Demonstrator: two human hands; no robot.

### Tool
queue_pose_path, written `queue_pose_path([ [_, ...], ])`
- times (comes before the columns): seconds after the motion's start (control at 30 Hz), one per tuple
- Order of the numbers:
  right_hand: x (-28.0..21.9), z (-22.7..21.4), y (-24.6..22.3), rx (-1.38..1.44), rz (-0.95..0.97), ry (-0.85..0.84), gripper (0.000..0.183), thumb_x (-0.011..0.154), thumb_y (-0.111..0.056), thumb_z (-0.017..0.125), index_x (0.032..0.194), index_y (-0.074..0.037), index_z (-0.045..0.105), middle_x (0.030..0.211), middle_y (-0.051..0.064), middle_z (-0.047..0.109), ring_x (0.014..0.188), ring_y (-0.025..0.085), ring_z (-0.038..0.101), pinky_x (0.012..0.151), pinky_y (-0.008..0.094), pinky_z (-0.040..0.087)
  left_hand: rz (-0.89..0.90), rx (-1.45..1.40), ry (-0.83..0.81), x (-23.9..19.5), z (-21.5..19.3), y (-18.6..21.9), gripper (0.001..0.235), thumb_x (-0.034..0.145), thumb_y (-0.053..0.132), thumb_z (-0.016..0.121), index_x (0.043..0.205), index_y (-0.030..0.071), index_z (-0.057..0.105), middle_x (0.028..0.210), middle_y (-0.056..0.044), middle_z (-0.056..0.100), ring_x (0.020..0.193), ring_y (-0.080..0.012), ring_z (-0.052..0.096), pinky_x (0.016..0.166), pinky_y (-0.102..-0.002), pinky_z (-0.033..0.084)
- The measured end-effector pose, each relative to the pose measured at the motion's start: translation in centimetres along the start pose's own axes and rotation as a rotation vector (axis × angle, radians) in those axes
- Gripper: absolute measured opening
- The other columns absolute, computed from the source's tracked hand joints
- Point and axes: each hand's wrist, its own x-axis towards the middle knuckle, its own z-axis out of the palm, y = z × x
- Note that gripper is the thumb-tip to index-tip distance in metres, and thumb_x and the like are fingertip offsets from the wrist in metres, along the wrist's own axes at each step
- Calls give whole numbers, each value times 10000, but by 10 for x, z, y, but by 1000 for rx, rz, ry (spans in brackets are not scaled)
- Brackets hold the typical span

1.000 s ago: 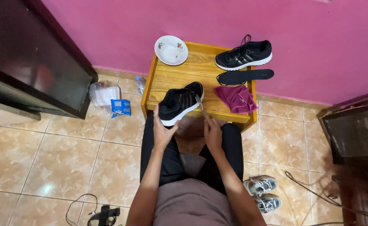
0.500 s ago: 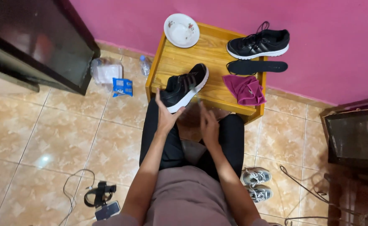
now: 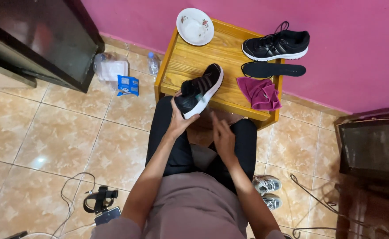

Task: The person scrubs a black sneaker with a brush while seated. The shoe is held in the left hand and scrubbed with the right hand using repetitive strokes on the upper and sole.

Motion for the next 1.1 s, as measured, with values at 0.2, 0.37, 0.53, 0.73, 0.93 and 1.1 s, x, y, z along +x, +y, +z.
queue_pose_path([
  [0.2,9,-16,-3,-159,-109,-43,509,1017,-14,563,1474,-237,601,803,44,627,593,277,652,492,375,523,105,7,-43,1,-3,-2,979,816,329,857,1499,82,201,1602,-221,244,1516,-383,244,1268,-518,199],
  [0.37,12,-16,-8,-148,-153,-92,485,1023,-29,557,1442,-259,635,776,-3,616,500,211,599,481,282,499,146,-13,-62,1,-2,8,880,845,267,797,1458,36,210,1638,-244,164,1529,-419,178,1276,-523,186],
  [0.53,12,-11,1,-135,-128,-76,486,1007,-10,599,1432,-241,647,767,-23,628,529,177,629,460,247,486,168,-7,-48,-2,-1,-11,861,827,186,795,1457,31,228,1637,-244,168,1531,-413,175,1275,-512,185],
  [0.73,37,-16,-8,-105,-18,-21,450,1001,-47,590,1432,-169,641,810,170,595,738,424,658,610,484,530,33,-31,-26,-9,-1,15,1016,878,352,738,1597,100,66,1666,-232,177,1542,-370,187,1282,-496,163],
  [0.93,39,-15,-12,-106,9,-74,464,1039,-82,558,1445,-293,637,842,53,707,649,264,693,613,336,573,13,74,-13,-3,-9,9,1033,944,415,613,1626,83,-88,1701,-229,18,1566,-351,50,1297,-458,51],
  [1.1,18,17,21,-162,27,-39,513,1006,-87,600,1458,-330,612,946,48,730,860,280,732,741,365,612,18,-5,30,-8,-9,10,1026,967,450,583,1636,177,-145,1700,-228,35,1561,-379,57,1273,-544,92],
])
